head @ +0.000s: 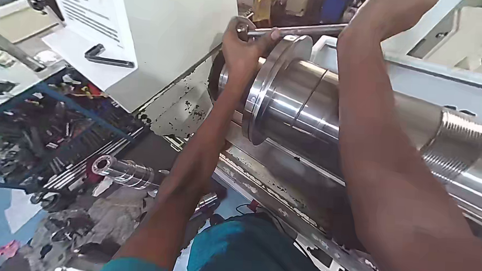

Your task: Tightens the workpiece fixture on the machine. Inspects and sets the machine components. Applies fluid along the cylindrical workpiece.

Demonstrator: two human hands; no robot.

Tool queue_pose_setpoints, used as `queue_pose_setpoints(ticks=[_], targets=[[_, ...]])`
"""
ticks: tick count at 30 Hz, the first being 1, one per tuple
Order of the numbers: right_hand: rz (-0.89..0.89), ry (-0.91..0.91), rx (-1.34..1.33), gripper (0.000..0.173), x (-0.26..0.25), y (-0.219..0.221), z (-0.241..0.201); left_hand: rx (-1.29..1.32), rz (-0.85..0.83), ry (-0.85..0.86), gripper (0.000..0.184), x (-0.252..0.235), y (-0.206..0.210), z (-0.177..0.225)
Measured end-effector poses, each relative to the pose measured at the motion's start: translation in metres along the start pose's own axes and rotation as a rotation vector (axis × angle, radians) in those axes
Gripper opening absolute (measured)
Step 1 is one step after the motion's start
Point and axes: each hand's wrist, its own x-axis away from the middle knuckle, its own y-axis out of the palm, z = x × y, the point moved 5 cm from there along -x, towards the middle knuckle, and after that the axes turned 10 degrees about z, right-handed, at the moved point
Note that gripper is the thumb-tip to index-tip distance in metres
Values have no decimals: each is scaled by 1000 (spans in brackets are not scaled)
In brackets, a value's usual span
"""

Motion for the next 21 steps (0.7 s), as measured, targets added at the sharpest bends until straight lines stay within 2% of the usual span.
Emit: queue_pose_setpoints(ticks=[3, 7, 9, 13, 16, 18, 19, 21], targets=[[-20, 27, -3, 30, -3, -1, -1, -15, 5, 32, 44, -2, 0, 3], [-93, -47, 143, 32, 4, -10, -10, 15, 6, -18, 44, 3, -1, 1], [-239, -246, 307, 38, 12, -13, -22, 3, 9, -28, 45, 1, -2, 3], [-661, -774, 705, 57, 41, -16, -33, 22, 21, -15, 44, 4, -3, 0], [-787, -997, 746, 68, 53, -11, -36, 38, 1, -38, 45, 2, -2, 2], [-934, -1154, 738, 76, 58, -6, -30, 24, -9, -47, 47, 1, -3, 2], [-1025, -1223, 748, 75, 58, -5, -27, 11, -7, -40, 47, 0, -3, 1], [-1166, -1366, 696, 60, 51, -1, -22, -29, -22, -46, 50, -2, -3, 2]])
